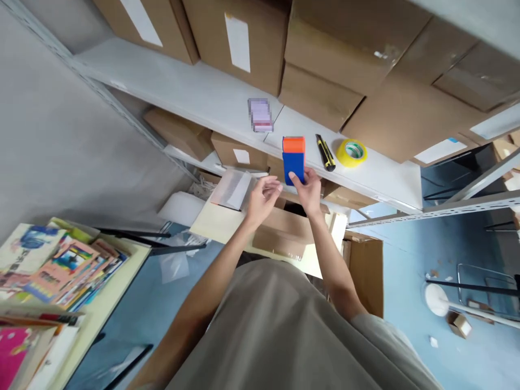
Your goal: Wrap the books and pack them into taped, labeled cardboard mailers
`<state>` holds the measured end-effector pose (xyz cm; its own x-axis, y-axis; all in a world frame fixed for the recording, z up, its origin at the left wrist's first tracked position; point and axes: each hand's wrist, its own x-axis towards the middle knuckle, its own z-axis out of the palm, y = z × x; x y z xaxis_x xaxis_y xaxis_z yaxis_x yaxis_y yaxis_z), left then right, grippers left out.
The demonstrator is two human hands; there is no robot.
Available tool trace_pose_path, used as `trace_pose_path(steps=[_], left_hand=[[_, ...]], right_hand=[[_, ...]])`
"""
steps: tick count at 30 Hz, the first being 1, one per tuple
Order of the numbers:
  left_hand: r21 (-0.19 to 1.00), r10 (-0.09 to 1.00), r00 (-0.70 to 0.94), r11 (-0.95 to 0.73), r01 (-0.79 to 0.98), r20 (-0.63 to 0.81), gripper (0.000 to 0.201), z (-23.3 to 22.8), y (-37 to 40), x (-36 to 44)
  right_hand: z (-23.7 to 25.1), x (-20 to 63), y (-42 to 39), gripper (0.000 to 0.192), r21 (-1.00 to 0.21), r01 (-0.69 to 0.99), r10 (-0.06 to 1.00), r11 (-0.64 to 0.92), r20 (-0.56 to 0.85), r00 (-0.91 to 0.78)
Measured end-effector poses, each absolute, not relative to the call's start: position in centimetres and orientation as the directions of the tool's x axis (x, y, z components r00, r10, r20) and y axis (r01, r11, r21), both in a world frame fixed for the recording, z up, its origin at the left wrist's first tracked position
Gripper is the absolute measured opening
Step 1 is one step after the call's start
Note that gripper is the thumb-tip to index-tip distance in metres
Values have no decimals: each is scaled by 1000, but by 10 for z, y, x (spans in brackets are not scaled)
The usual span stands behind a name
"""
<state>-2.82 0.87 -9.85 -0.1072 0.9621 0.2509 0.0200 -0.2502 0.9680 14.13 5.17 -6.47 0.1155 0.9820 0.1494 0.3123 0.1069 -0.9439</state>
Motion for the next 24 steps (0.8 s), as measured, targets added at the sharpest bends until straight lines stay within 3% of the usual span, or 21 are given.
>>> trace_pose_path(steps=[2, 4, 10, 16, 20, 24], left_hand=[[974, 971, -82, -226, 14, 226, 39, -104, -16, -26], [979, 977, -65, -202, 30, 203, 38, -106, -39, -26], [991, 996, 35, -81, 103, 78, 38, -110, -85, -34], [992, 990, 138, -14, 129, -4, 33, -100, -105, -50], [998, 998, 52, 32, 59, -35, 53, -86, -99, -71], [998, 998, 55, -23, 65, 20, 61, -69, -79, -93]], right_hand=[[-80, 143, 7, 63, -993, 78, 991, 91, 98, 87], [-91, 142, -29, 62, -998, -42, 997, 36, 33, 77], [-116, 137, -84, 64, -991, -103, 992, -90, -98, 79], [-119, 141, -110, 59, -991, 14, 991, -135, -135, 11], [-106, 147, -119, 56, -974, 185, 986, -132, -149, -78], [-90, 151, -118, 56, -927, 357, 971, -114, -180, -155]])
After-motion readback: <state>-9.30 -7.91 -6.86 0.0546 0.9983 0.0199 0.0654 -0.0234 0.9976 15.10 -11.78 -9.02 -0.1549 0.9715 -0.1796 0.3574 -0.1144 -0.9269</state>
